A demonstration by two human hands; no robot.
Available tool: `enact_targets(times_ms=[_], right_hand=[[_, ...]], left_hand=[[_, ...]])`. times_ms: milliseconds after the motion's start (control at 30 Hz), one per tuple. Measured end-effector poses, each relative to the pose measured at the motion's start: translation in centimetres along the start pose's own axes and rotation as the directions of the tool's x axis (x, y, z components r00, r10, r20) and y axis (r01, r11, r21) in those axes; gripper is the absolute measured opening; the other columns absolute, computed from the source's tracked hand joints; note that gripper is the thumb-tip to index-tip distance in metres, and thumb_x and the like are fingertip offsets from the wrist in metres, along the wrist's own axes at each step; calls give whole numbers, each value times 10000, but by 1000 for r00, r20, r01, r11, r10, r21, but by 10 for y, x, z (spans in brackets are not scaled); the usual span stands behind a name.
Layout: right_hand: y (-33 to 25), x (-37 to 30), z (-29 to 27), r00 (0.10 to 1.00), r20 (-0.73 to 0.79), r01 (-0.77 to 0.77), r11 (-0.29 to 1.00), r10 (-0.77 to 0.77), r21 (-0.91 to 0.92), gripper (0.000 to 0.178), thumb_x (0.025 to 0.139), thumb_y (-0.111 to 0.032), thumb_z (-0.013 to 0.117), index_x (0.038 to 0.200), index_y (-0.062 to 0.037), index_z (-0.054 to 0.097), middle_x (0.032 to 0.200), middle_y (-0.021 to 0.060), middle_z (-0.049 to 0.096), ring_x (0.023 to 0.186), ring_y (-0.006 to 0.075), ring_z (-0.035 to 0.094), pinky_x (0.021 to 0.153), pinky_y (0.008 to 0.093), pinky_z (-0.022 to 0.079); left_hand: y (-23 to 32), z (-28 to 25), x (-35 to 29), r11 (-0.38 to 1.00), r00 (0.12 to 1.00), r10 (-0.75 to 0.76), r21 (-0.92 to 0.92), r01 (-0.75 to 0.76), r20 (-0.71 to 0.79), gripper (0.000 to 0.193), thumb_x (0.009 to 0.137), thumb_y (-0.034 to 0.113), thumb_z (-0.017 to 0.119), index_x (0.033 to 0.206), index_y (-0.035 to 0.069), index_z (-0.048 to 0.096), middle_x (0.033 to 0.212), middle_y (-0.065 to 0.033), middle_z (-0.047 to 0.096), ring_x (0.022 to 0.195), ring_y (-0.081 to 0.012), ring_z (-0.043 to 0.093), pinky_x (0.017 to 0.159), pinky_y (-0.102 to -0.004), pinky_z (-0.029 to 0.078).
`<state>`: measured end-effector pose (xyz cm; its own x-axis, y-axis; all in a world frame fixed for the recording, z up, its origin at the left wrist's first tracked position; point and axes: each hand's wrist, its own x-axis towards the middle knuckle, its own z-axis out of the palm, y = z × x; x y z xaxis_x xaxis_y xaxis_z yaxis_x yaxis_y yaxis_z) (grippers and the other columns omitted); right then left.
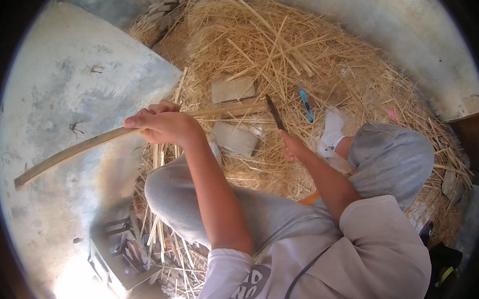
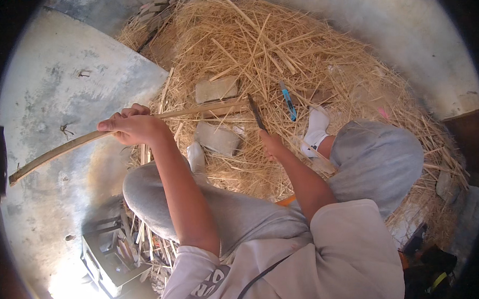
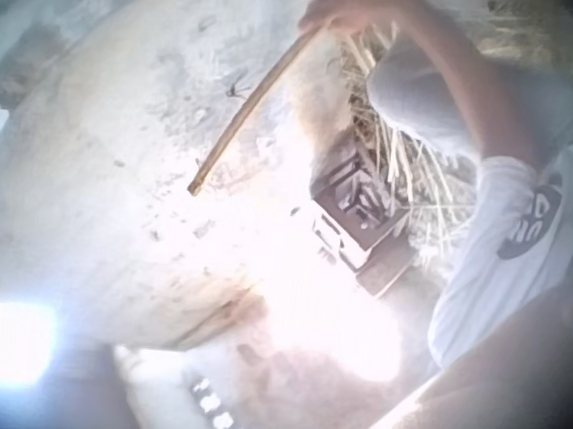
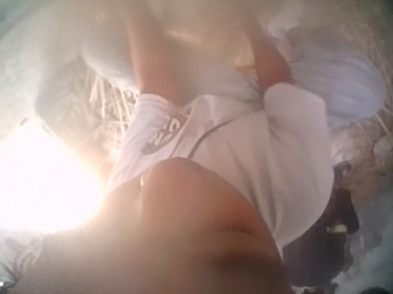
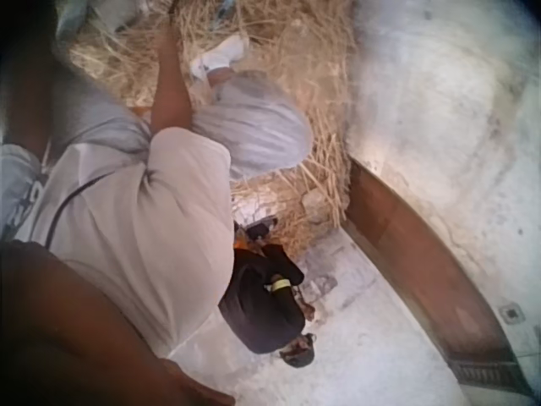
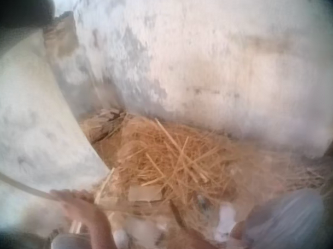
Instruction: The person sits on a bed of straw and uses a knife to split a long bamboo stick into thin strips. They hold the stick with one hand and use the knife to shave and split the material, creating thin slivers that fall onto the straw below.
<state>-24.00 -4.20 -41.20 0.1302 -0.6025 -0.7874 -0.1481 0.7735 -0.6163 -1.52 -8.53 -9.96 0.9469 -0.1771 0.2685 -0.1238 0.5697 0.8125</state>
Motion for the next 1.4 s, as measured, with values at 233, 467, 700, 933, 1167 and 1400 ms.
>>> enact_targets(times_ms=[233,467,700,933,1167,1400], right_hand=[[-50,-61,39,785,-4,553,703,-620,-447,507,1010,-461,534,882,23,619,643,88,571,604,240,593,606,410,477],[31,-26,4,950,-225,59,834,-215,-548,557,976,-531,535,820,-3,626,617,125,580,569,297,589,578,432,465],[2,-21,15,957,248,-209,947,147,243,552,950,-583,559,739,-74,528,528,26,454,444,186,441,458,382,380],[-50,-65,48,871,-7,458,817,-491,-350,567,956,-590,553,817,-42,595,543,40,492,476,196,518,492,376,432],[-62,-31,32,826,-233,390,818,-514,-423,536,981,-540,537,842,-28,612,553,86,503,467,212,521,507,390,448],[-53,-30,30,940,-156,250,923,-304,-293,529,988,-497,516,838,1,613,660,139,600,577,289,612,574,435,480]], left_hand=[[4,-2,1,998,999,-21,60,23,-31,635,976,698,373,649,185,191,494,40,192,405,-96,199,381,-275,200],[-1,-9,5,999,999,-37,30,38,-34,632,982,690,376,659,181,187,505,32,177,420,-101,179,384,-289,181],[23,-6,13,999,998,1,36,1,-58,612,994,685,316,677,176,195,529,41,177,421,-100,180,381,-272,159],[90,-21,39,998,967,69,19,-67,-244,594,994,686,140,682,185,212,543,48,181,451,-108,187,409,-261,169],[152,-60,59,981,948,102,-128,-146,-302,613,1016,672,178,666,171,223,542,36,183,499,-122,176,465,-298,131],[170,-111,79,954,937,80,-245,-170,-340,651,990,708,283,621,173,253,533,28,194,491,-132,156,464,-287,92]])
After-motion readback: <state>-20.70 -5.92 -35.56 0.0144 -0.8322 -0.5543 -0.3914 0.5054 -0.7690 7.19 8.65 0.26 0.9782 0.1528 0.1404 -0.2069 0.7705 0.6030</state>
